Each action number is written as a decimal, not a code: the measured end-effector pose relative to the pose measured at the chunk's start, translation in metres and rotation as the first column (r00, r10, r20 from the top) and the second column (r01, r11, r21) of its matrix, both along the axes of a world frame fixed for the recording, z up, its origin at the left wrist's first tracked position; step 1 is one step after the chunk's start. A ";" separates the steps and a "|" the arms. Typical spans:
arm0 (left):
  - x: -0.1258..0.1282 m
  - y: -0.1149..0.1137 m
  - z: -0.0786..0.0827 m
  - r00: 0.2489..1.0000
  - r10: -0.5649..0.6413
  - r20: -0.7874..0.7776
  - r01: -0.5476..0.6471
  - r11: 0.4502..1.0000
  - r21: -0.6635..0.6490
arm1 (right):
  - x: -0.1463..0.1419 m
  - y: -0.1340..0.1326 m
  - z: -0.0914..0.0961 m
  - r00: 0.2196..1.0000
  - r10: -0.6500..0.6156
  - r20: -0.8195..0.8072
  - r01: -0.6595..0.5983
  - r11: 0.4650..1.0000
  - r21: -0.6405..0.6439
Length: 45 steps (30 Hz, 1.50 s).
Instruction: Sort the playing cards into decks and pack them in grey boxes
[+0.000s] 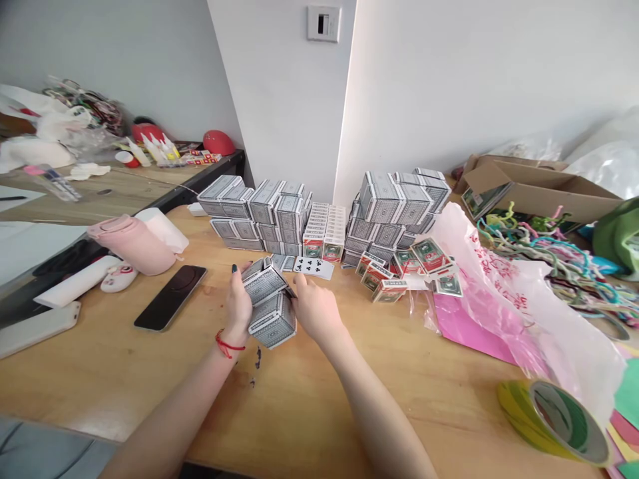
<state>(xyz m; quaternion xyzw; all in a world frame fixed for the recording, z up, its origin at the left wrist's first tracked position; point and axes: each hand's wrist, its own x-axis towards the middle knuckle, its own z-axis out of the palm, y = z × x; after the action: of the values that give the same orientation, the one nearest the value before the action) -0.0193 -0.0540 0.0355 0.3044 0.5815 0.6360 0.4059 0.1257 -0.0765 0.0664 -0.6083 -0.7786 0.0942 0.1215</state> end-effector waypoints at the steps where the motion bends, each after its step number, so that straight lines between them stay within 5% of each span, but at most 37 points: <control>1: -0.001 0.000 0.000 1.000 0.000 -0.003 0.000 1.000 0.001 | 0.000 0.000 -0.002 0.999 0.006 -0.037 -0.006 1.000 -0.004; 8: -0.003 0.001 -0.001 0.998 -0.016 0.065 0.016 1.000 -0.009 | -0.003 0.000 -0.009 0.976 0.029 -0.215 -0.010 0.996 0.089; 14: -0.005 0.005 -0.005 0.998 0.033 0.054 -0.030 0.998 -0.052 | -0.002 -0.004 -0.003 0.986 0.168 0.006 -0.165 0.959 0.231; 29: -0.001 -0.002 0.012 0.991 0.109 -0.077 -0.106 0.993 0.044 | -0.006 -0.010 0.004 0.930 0.208 0.304 -0.236 0.970 0.056; 45: -0.001 0.000 0.006 0.998 0.057 -0.032 -0.054 0.996 0.071 | -0.002 -0.005 0.005 0.960 0.266 0.087 -0.276 0.951 0.141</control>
<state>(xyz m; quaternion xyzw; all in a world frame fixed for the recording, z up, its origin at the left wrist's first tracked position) -0.0205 -0.0542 0.0416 0.3129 0.5740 0.6617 0.3672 0.1240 -0.0816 0.0711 -0.4876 -0.8632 0.0302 0.1271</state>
